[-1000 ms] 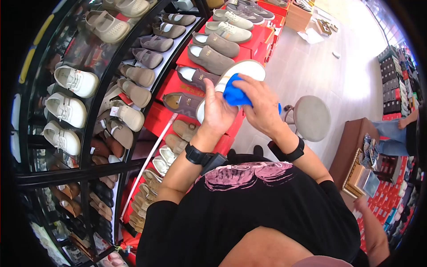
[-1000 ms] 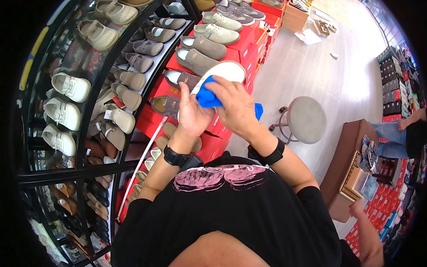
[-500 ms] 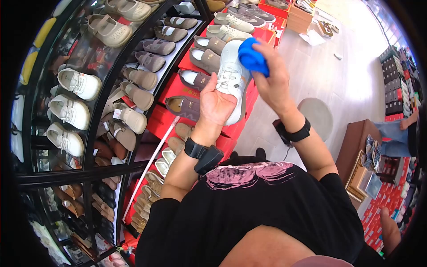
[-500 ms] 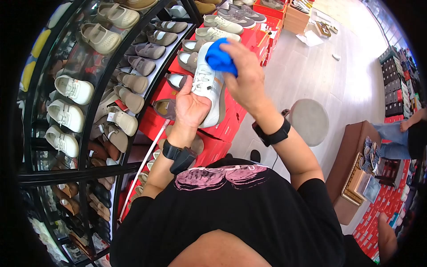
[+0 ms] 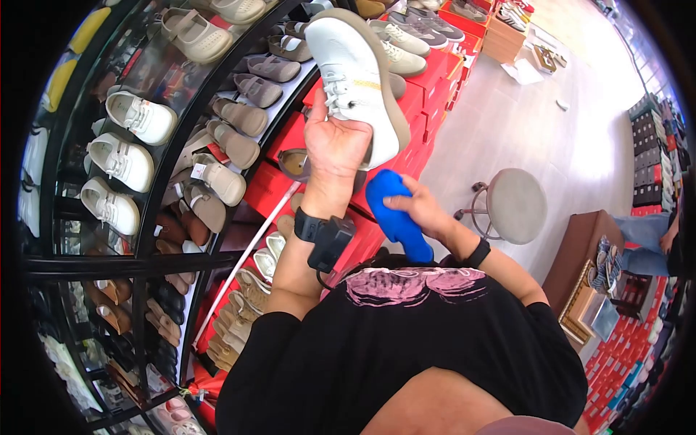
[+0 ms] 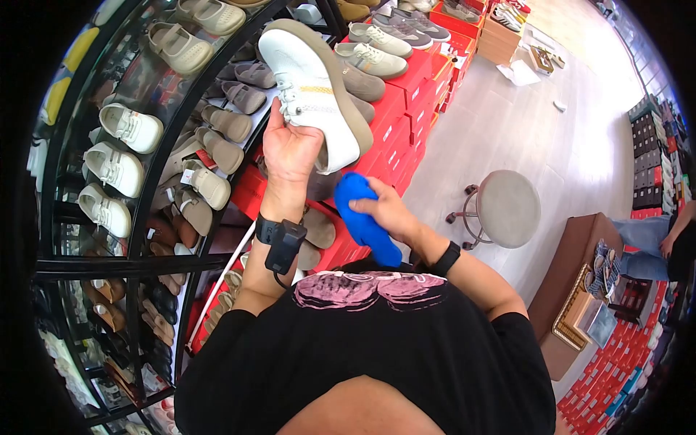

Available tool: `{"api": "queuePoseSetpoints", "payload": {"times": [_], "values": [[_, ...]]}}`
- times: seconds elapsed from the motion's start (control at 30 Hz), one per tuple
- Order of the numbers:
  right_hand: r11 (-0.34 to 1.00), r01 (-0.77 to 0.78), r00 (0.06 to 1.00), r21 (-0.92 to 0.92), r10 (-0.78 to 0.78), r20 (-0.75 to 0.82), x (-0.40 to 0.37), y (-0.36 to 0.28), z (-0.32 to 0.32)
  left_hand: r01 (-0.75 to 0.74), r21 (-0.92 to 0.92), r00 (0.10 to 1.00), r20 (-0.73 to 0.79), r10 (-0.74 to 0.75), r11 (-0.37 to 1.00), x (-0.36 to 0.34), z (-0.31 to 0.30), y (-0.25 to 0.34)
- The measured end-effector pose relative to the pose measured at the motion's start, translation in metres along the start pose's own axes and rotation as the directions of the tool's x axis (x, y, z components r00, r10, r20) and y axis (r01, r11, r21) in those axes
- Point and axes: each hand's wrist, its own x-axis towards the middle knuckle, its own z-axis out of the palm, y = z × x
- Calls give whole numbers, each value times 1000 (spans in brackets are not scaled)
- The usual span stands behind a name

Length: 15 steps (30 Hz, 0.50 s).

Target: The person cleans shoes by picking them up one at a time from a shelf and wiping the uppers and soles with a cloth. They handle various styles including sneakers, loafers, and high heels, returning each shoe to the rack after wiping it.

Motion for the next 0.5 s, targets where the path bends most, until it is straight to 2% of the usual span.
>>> {"api": "queuePoseSetpoints", "payload": {"times": [0.03,0.07,0.1,0.13,0.2,0.23,0.27,0.33,0.47,0.5], "values": [[932,-137,991,336,128,50,8,0,-3,18,-2,1000,12,-18,1000,0,3,-7],[736,-265,963,623,230,139,15,-2,-5,19,-2,1000,11,-19,1000,-2,5,-14],[604,-346,933,718,302,195,18,-13,-5,37,22,999,-39,-37,999,-4,8,-21],[604,-343,934,719,300,193,21,-13,-8,59,47,995,-89,-54,997,-5,9,-26],[329,-513,838,793,392,380,21,-11,-15,79,120,996,-52,-73,990,-10,6,-35],[280,-524,823,804,410,394,23,-10,-14,58,152,997,-60,-49,987,-12,4,-35],[279,-522,824,806,408,393,20,-9,-16,36,183,997,-68,-24,982,-13,2,-35],[359,-489,839,795,442,317,7,-23,-15,50,158,998,-43,-44,986,-19,-3,-30],[383,-462,846,800,461,267,-16,-40,-23,16,206,996,-87,2,978,-30,-7,-17],[417,-423,865,804,451,221,-23,-45,-26,16,189,999,-49,-7,982,-32,-8,-13]]}}
